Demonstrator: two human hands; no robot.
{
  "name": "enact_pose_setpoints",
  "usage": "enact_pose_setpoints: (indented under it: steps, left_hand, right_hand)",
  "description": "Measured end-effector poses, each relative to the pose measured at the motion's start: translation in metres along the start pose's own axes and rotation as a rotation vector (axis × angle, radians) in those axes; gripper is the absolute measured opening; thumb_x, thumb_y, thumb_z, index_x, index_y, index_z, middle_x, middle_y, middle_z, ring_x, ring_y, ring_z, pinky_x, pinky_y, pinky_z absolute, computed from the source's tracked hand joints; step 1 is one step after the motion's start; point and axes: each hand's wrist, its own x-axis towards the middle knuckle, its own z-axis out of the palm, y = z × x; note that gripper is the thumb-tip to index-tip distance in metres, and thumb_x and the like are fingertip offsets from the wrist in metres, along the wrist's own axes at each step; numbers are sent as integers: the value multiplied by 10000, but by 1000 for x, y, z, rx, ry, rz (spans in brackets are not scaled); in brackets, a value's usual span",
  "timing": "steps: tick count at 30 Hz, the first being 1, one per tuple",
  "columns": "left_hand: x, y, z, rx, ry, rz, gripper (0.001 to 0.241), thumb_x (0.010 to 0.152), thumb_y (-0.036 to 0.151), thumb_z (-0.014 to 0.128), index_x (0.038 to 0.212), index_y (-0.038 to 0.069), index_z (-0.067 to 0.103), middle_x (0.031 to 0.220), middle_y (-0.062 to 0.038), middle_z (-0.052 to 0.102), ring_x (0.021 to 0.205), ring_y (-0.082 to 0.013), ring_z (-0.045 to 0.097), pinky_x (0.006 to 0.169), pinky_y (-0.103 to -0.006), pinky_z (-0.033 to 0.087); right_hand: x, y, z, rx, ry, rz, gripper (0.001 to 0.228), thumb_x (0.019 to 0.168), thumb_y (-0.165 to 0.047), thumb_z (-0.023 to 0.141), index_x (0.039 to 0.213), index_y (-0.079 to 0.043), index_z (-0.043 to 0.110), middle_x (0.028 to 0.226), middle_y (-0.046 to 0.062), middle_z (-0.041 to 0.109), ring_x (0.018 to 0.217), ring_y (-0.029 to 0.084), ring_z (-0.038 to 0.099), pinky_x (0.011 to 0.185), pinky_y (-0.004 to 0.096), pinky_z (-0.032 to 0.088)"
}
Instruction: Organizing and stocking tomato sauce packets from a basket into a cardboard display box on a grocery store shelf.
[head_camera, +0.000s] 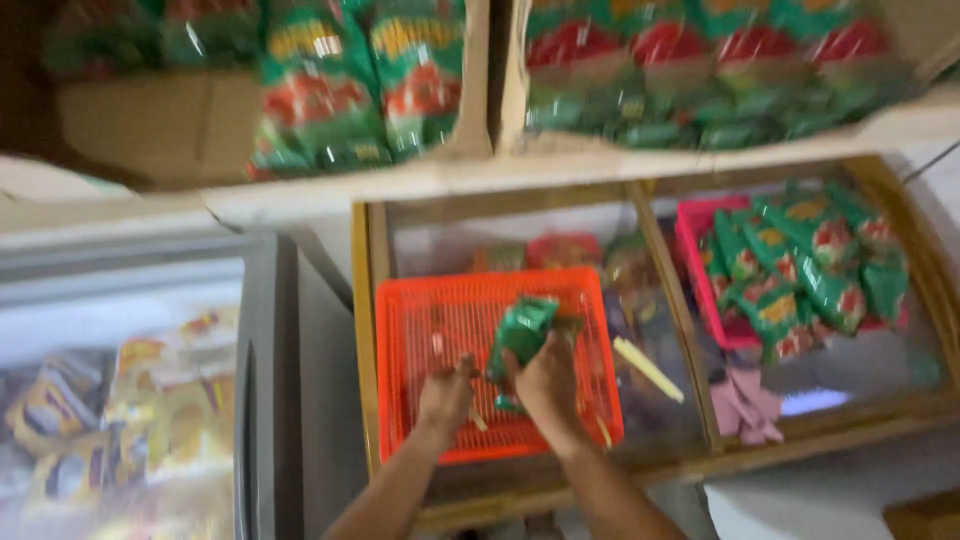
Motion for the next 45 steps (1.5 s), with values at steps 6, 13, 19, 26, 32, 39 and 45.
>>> enact_pose_setpoints:
  steps: [6, 13, 19, 26, 32, 39, 45]
  left_hand:
    - [20, -66, 21, 169, 181, 293, 400, 921, 422, 614, 1010, 97, 830, 802, -119, 744, 784, -294, 742, 745, -436, 579]
    - [-9, -31, -20, -440, 400, 234, 370, 1026, 335, 559, 1024, 2, 721, 725, -91, 646, 654, -204, 597, 618, -426, 541]
    - [10, -68, -39, -374, 467, 330, 460, 1045, 409, 522, 979, -4, 715, 738, -27, 673, 708, -102, 591, 654, -300, 481]
    - [2, -72, -27, -643, 185, 270, 517, 1065, 462, 448, 1038, 18, 712, 700, -12, 547, 628, -91, 484, 571, -282, 406]
    - [-10, -64, -17, -767, 127, 407, 545, 1087, 462, 373, 1073, 21, 693, 718, 11, 531, 615, -88, 472, 557, -285, 424]
    - [-40, -47, -14, -396, 272, 766, 461, 1121, 360, 388, 1074, 16, 691, 766, -12, 590, 667, -117, 560, 610, -293, 473]
    - [-43, -55, -14, -296, 238, 774, 379, 1105, 301, 446, 1099, 21, 700, 805, -44, 650, 694, -128, 586, 645, -293, 486]
  right_hand:
    - [6, -3, 10, 58, -215, 255, 496, 869, -397, 758, 1200, -57, 616, 1071, 206, 713, 1009, 411, 687, 856, 510, 548]
    - [-18, -71, 10, 313, -362, 3, 246, 925, -270, 651, 1091, -88, 660, 1070, 176, 699, 967, 373, 694, 824, 498, 557]
    - [-37, -64, 22, 65, -100, -166, 377, 974, -283, 684, 1262, -60, 585, 1239, 209, 573, 1149, 412, 594, 956, 538, 488]
    - [-39, -32, 26, 294, -102, -446, 467, 991, -277, 659, 1384, -53, 542, 1373, 195, 509, 1213, 391, 572, 941, 448, 525]
    - [-57, -45, -9, 498, -629, 49, 366, 1100, -365, 573, 1065, -6, 635, 1005, 165, 618, 959, 287, 588, 832, 414, 483]
    - [-74, -37, -9, 1374, -997, 828, 204, 994, -233, 640, 1044, -50, 717, 910, 66, 715, 750, 184, 662, 687, 347, 522]
    - [-62, -37, -20, 1319, -864, 665, 161, 932, -24, 639, 1079, -18, 704, 975, 84, 748, 846, 173, 707, 756, 308, 573]
